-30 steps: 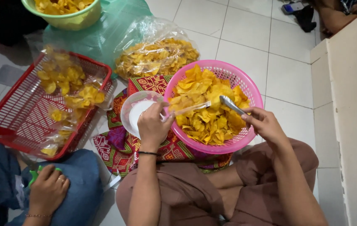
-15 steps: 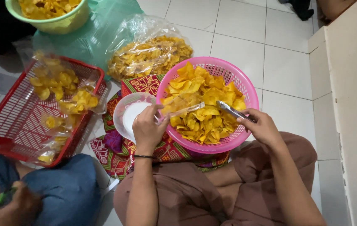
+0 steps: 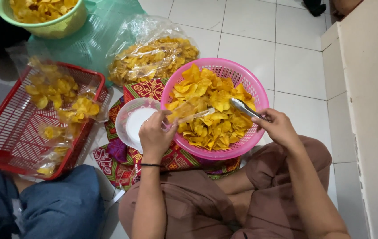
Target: Manually packaging banana chips into plastic bags using tongs and a small scale.
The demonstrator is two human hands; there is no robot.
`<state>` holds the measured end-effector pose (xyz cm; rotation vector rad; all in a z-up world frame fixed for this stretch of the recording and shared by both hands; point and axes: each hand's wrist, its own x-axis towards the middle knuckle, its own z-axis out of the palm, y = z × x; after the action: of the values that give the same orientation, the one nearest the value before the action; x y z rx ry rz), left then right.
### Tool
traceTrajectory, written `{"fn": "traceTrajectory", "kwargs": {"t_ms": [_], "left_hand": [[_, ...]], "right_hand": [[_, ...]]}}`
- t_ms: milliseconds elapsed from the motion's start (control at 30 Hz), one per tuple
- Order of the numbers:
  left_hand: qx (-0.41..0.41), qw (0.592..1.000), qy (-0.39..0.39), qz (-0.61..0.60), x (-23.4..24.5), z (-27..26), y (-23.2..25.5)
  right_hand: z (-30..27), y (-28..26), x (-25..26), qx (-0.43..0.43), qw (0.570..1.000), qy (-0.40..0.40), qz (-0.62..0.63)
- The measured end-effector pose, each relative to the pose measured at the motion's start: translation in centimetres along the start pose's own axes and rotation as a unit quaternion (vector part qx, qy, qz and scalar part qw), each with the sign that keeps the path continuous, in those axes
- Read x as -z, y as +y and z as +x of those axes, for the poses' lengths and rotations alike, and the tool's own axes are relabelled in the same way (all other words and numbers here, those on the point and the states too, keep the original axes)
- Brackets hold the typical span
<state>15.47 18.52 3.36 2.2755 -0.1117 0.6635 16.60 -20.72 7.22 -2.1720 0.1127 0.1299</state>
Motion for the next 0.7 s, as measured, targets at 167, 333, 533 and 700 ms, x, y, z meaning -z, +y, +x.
{"fn": "traceTrajectory", "kwargs": {"t_ms": [167,333,533,700], "left_hand": [[-0.008,1.000,0.007,0.016,-1.4,-0.2,-1.0],[-0.017,0.999,0.015,0.041,-1.0,-0.3,0.2],[-0.043,0.995,0.027,0.083,-0.1,-0.3,3.6],[-0.010,0.999,0.021,0.026,-0.1,-0.5,4.7]], "right_hand": [[0.4,-1.2,-0.4,0.035,0.998,0.023,0.047],[-2.4,-2.6,1.5,0.072,0.989,0.060,0.118],[-6.7,-7.3,3.1,0.083,0.978,0.074,0.175],[-9.0,-8.2,3.2,0.125,0.974,0.076,0.175]]}}
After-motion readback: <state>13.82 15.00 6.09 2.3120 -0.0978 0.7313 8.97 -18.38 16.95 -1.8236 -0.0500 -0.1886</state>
